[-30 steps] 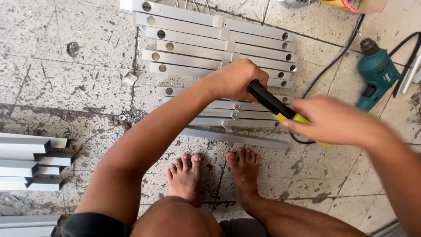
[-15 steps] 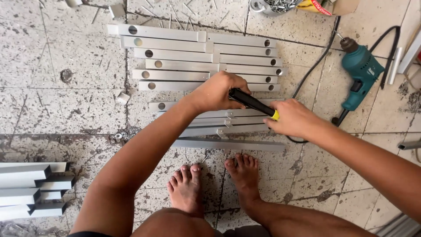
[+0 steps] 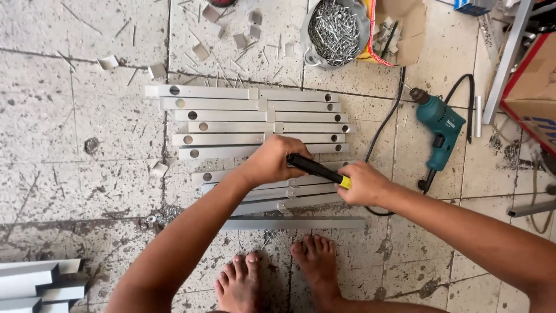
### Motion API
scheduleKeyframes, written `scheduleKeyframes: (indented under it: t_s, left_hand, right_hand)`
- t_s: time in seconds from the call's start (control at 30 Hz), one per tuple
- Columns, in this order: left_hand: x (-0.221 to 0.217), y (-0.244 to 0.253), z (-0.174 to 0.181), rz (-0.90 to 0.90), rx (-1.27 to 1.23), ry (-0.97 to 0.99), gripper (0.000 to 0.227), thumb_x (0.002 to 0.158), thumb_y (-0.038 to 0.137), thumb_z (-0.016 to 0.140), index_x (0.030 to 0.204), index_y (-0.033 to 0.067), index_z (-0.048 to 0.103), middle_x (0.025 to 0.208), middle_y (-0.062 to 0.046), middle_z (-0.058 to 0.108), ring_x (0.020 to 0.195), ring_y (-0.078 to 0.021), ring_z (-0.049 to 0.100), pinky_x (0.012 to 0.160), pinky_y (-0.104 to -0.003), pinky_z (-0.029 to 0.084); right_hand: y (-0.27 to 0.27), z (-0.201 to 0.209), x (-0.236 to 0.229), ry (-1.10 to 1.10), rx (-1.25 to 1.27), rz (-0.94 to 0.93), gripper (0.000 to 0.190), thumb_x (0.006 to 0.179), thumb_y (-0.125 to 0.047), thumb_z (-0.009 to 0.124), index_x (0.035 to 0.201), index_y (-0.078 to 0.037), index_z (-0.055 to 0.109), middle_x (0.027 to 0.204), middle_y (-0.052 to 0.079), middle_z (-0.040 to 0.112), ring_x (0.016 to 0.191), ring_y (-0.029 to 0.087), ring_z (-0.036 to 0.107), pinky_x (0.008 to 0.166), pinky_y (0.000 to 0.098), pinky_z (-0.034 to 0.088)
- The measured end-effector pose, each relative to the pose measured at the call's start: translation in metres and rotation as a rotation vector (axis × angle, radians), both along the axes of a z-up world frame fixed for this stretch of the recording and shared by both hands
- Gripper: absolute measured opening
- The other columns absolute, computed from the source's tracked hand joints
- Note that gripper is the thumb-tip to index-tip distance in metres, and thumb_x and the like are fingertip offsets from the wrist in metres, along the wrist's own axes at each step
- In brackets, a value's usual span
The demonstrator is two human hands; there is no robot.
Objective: The person sits on the floor and uses a manual rivet gun to fasten metal brackets onto a series of parallel aluminum bars. They repeatedly pick up rivets, insert them into the holes, and squeeze the tool to secure the connections.
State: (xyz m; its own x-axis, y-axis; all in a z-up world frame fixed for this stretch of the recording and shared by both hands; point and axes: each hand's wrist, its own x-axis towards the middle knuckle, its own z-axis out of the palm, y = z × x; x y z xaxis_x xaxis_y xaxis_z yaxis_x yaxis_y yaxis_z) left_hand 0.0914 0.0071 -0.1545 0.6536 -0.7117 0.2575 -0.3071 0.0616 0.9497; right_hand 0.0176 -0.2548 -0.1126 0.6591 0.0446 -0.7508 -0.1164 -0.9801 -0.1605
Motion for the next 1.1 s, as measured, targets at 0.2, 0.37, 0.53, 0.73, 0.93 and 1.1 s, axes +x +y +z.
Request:
scheduleKeyframes:
  t_s: [0.2, 0.37, 0.53, 0.73, 0.93, 1.1]
  left_hand:
    - [-0.002, 0.0, 0.007, -0.002, 0.028, -0.035, 0.032, 0.067, 0.007, 0.089, 0.092, 0.0075, 0.07, 0.081, -0.011, 0.073, 0.078, -0.0353, 0.072, 0.072, -0.043, 0.059]
    - [-0.005, -0.003, -0.004, 0.028, 0.015, -0.009, 0.029, 0.07, 0.008, 0.088, 0.093, 0.0087, 0.07, 0.082, -0.009, 0.074, 0.08, -0.0339, 0.073, 0.073, -0.041, 0.059]
    - [-0.008, 0.001, -0.001, 0.023, 0.06, -0.053, 0.029, 0.072, 0.008, 0.088, 0.093, 0.0093, 0.069, 0.083, -0.008, 0.073, 0.081, -0.0335, 0.072, 0.073, -0.042, 0.06]
    - [-0.006, -0.006, -0.005, 0.023, 0.047, -0.076, 0.029, 0.071, 0.012, 0.089, 0.092, 0.0113, 0.068, 0.082, -0.006, 0.072, 0.082, -0.032, 0.072, 0.072, -0.042, 0.059]
    - [-0.01, -0.002, -0.008, 0.06, 0.003, -0.025, 0.029, 0.071, 0.013, 0.09, 0.092, 0.0117, 0.071, 0.082, -0.006, 0.074, 0.081, -0.0308, 0.073, 0.074, -0.039, 0.059]
    - [-0.011, -0.007, -0.001, 0.079, -0.023, -0.109, 0.034, 0.068, 0.013, 0.092, 0.094, 0.0078, 0.071, 0.084, -0.012, 0.074, 0.082, -0.0369, 0.073, 0.074, -0.045, 0.06]
  right_hand:
    - [0.071, 0.153, 0.045, 0.303, -0.116, 0.18, 0.036, 0.093, -0.042, 0.062, 0.092, -0.009, 0.076, 0.066, 0.007, 0.068, 0.058, 0.018, 0.067, 0.067, 0.0279, 0.058]
    - [0.041, 0.12, 0.035, 0.194, 0.01, 0.163, 0.06, 0.089, -0.054, 0.067, 0.113, 0.0, 0.065, 0.104, 0.02, 0.069, 0.101, 0.034, 0.066, 0.091, 0.0436, 0.054]
    - [0.009, 0.094, 0.012, 0.155, -0.112, 0.434, 0.035, 0.088, -0.04, 0.068, 0.096, -0.006, 0.073, 0.082, 0.013, 0.075, 0.084, 0.033, 0.076, 0.075, 0.0424, 0.059]
    - [0.036, 0.125, 0.028, 0.236, 0.014, 0.097, 0.081, 0.082, -0.061, 0.074, 0.135, -0.002, 0.059, 0.127, 0.023, 0.07, 0.124, 0.037, 0.066, 0.106, 0.048, 0.054]
    - [0.016, 0.036, -0.002, -0.006, 0.029, -0.01, 0.054, 0.069, -0.053, 0.085, 0.098, -0.009, 0.072, 0.085, 0.013, 0.077, 0.095, 0.036, 0.073, 0.088, 0.0456, 0.055]
    - [0.01, -0.001, -0.018, -0.237, 0.057, -0.101, 0.036, 0.075, -0.038, 0.077, 0.061, -0.011, 0.059, 0.048, 0.006, 0.061, 0.054, 0.027, 0.064, 0.056, 0.0349, 0.048]
